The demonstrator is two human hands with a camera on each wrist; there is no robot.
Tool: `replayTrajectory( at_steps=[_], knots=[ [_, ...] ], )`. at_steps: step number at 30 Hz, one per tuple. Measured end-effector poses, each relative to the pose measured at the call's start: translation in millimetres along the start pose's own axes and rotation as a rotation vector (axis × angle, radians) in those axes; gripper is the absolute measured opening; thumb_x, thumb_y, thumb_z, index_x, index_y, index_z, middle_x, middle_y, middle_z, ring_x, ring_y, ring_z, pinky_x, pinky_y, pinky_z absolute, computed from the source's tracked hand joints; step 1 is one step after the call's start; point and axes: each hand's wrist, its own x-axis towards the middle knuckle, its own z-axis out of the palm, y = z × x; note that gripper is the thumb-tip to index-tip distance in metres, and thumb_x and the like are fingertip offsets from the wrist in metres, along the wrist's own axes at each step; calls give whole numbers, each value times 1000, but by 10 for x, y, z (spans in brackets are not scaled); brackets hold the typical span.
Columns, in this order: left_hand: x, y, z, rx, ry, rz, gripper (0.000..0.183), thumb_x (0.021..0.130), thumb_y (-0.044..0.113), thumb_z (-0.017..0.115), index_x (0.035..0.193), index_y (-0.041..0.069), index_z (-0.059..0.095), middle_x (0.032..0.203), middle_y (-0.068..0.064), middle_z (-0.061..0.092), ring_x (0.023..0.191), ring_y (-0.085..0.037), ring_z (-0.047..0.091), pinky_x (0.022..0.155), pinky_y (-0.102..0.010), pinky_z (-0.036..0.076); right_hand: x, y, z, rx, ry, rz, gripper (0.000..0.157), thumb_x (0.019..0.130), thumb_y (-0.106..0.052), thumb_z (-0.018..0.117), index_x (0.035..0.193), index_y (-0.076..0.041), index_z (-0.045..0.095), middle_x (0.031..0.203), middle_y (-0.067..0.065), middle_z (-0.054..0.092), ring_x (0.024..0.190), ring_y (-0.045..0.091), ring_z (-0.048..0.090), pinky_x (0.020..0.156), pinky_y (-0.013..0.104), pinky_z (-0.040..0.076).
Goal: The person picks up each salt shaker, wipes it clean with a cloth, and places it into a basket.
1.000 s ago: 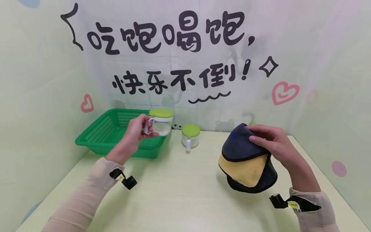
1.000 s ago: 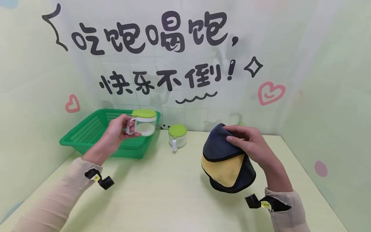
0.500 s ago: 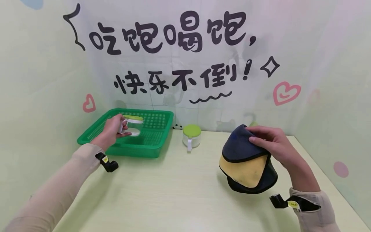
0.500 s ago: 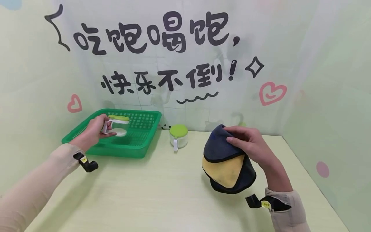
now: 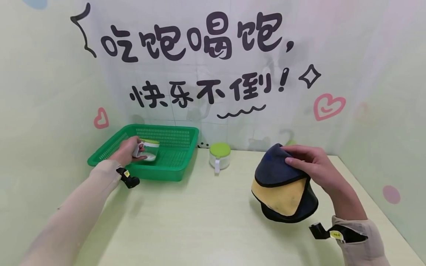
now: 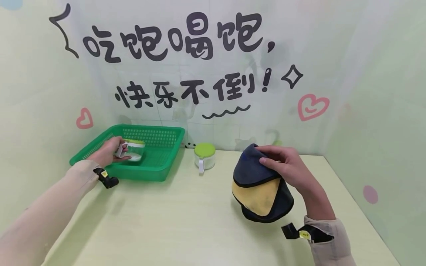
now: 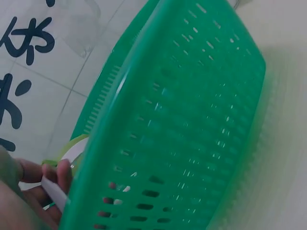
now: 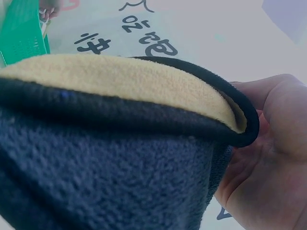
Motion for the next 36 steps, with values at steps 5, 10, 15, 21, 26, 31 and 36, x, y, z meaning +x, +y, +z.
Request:
replayTrajectory(
  at_steps=[5, 10, 15, 21, 26, 31, 36],
  knots=[
    [73, 46, -45, 178, -79, -33, 27, 107, 23, 28, 118, 8, 46, 89, 1, 59, 84, -16, 68, 80, -33, 63, -3, 0, -15, -3, 0, 3, 32, 98, 1, 63, 129, -1, 69, 116, -14, 74, 100, 3, 71, 87, 14, 56],
    [125, 177, -58, 373, -139, -73, 31, 108, 22, 24, 112, 6, 50, 93, -3, 65, 81, -22, 73, 87, -43, 61, -5, -8, -34, -12, 4, 5, 32, 98, 1, 63, 129, -2, 69, 116, -14, 74, 100, 3, 71, 86, 14, 56],
    [158, 254, -18, 462, -145, -68, 32, 108, 14, 24, 124, -2, 46, 85, -1, 63, 83, -16, 68, 93, -49, 57, -4, -11, -31, -12, -5, 7, 31, 98, 0, 63, 129, -1, 69, 116, -13, 74, 99, 4, 72, 85, 15, 57],
    [166, 173, 7, 474, -126, -55, 29, 105, 13, 21, 113, 2, 47, 107, -14, 56, 92, -28, 61, 85, -45, 51, -10, -19, -22, -7, -5, 17, 31, 98, -1, 63, 129, -1, 69, 116, -13, 74, 99, 4, 72, 85, 15, 57],
    [178, 116, 25, 487, -80, -55, 30, 102, 8, 25, 119, -5, 45, 136, -35, 38, 105, -40, 52, 90, -46, 56, 4, -25, -19, -19, -11, 21, 31, 99, -2, 63, 129, -1, 68, 116, -14, 74, 99, 4, 72, 86, 15, 57],
    [211, 90, 40, 422, -97, -70, 42, 104, 6, 24, 140, -15, 31, 139, -35, 36, 117, -39, 48, 109, -49, 49, 15, -30, -24, -41, -12, 15, 31, 99, -2, 63, 129, 1, 68, 115, -15, 74, 99, 3, 72, 86, 15, 56],
    [221, 79, 70, 384, -87, -79, 34, 103, 6, 28, 129, -12, 41, 143, -37, 34, 119, -40, 47, 104, -46, 51, 15, -7, -20, -39, -16, 19, 31, 99, -2, 63, 130, 1, 68, 116, -15, 73, 99, 4, 72, 86, 15, 57]
  ],
)
